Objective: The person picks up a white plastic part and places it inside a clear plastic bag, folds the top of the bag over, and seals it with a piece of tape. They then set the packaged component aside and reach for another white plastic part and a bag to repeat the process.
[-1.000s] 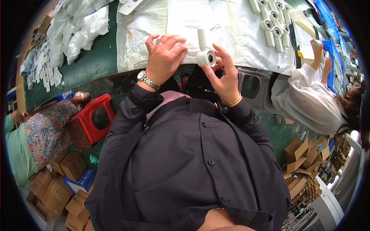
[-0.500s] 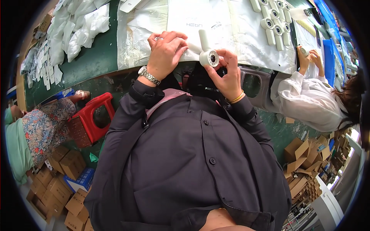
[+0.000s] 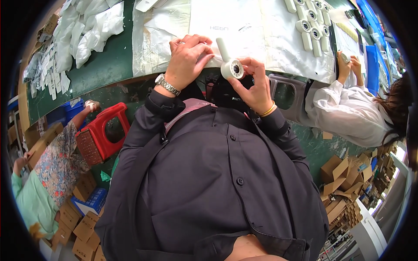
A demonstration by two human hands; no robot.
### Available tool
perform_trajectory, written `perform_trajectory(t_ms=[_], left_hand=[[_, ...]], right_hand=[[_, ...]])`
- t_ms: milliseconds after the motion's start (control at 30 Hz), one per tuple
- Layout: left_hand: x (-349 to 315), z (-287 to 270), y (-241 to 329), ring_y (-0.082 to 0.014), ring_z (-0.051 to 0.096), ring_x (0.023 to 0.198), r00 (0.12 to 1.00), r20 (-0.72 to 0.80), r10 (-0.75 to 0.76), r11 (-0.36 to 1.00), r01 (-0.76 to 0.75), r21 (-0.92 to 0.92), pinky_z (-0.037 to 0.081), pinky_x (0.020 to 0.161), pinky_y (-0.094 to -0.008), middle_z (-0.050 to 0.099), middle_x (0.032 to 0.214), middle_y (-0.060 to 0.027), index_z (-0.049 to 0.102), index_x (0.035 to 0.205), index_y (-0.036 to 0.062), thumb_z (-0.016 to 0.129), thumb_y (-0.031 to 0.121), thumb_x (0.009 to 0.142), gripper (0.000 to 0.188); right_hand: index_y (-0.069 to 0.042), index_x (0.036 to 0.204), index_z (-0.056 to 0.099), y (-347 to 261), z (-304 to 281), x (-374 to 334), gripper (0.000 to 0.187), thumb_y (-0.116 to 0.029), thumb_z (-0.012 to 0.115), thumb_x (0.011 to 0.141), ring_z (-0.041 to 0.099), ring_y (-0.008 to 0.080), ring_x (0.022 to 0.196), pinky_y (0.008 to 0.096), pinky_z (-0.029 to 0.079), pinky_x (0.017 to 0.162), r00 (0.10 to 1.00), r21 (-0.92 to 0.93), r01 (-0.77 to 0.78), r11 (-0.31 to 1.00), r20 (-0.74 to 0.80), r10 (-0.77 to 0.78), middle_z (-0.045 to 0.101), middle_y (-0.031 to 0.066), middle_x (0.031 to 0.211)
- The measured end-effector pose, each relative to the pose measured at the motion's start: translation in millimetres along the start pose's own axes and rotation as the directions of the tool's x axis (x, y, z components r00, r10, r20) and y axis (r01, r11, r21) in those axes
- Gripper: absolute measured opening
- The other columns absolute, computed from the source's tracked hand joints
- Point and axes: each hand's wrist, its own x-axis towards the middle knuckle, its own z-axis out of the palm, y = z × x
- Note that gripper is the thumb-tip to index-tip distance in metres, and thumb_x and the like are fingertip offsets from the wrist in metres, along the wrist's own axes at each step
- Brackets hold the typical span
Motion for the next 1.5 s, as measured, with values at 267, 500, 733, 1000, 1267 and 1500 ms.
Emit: perform_trajectory(t_ms=[267, 500, 733, 1000, 1267, 1500], left_hand=[[-2, 7, -10, -0.0195, 0.065, 0.108, 0.993, -0.052, -0.111, 0.991, 0.106, -0.082, 0.032, 0.099, -0.04, 0.072, 0.113, 0.002, 0.075, 0.098, 0.0122, 0.075, 0.021, 0.096, 0.009], [-1, 6, -13, -0.0202, 0.066, 0.105, 0.98, -0.134, -0.145, 0.986, 0.132, -0.101, 0.034, 0.098, -0.0397, 0.073, 0.11, 0.0004, 0.076, 0.101, 0.0125, 0.076, 0.02, 0.096, 0.009], [8, -4, -2, -0.0197, 0.066, 0.106, 0.982, -0.189, -0.023, 1.0, 0.022, -0.008, 0.034, 0.099, -0.0392, 0.074, 0.111, 0.0024, 0.075, 0.102, 0.0131, 0.076, 0.016, 0.094, 0.008], [10, -15, -1, -0.0264, 0.061, 0.125, 0.991, -0.129, 0.045, 0.996, -0.055, -0.077, 0.038, 0.107, -0.0396, 0.073, 0.129, -0.0016, 0.075, 0.107, 0.0101, 0.077, 0.01, 0.092, 0.014], [9, -16, 2, -0.0317, 0.056, 0.131, 0.99, -0.134, 0.036, 0.987, -0.056, -0.151, 0.041, 0.111, -0.0431, 0.07, 0.134, -0.0064, 0.076, 0.107, 0.0074, 0.08, 0.01, 0.088, 0.02], [2, -10, -5, -0.0279, 0.059, 0.123, 0.963, -0.206, -0.171, 0.984, 0.156, -0.09, 0.046, 0.104, -0.0411, 0.071, 0.121, -0.006, 0.078, 0.105, 0.0071, 0.078, 0.01, 0.086, 0.019]], right_hand=[[0.0, 0.134, 0.05, 0, -4, 3, 0.062, -0.003, 0.087, 0.084, 0.07, 0.0191, 0.099, 0.0325, 0.057, 0.085, 0.995, -0.107, 0.097, 0.989, 0.042, -0.093, 0.07, 0.0126, 0.117], [-0.004, 0.129, 0.061, -26, -9, 16, 0.06, -0.012, 0.089, 0.077, 0.064, 0.0235, 0.085, 0.0323, 0.052, 0.074, 0.972, -0.239, 0.201, 0.95, 0.172, -0.162, 0.071, 0.0092, 0.108], [-0.004, 0.148, 0.055, -39, 2, 22, 0.074, -0.013, 0.087, 0.081, 0.062, 0.0187, 0.084, 0.0303, 0.051, 0.073, 0.992, -0.238, 0.062, 0.969, 0.124, -0.033, 0.071, 0.0078, 0.109], [-0.004, 0.161, 0.046, -34, 12, 28, 0.083, -0.012, 0.083, 0.087, 0.061, 0.0168, 0.083, 0.0294, 0.052, 0.075, 0.991, -0.126, -0.031, 0.992, 0.125, 0.047, 0.071, 0.0091, 0.114], [-0.001, 0.152, 0.057, -29, 12, 32, 0.065, -0.01, 0.079, 0.092, 0.061, 0.017, 0.084, 0.0293, 0.052, 0.079, 0.987, -0.143, -0.003, 0.99, 0.157, 0.025, 0.068, 0.0112, 0.121], [0.0, 0.149, 0.06, -29, 3, 32, 0.058, -0.006, 0.078, 0.094, 0.064, 0.0145, 0.093, 0.0288, 0.053, 0.084, 0.978, 0.058, -0.141, 0.988, 0.163, 0.13, 0.067, 0.0111, 0.12]])
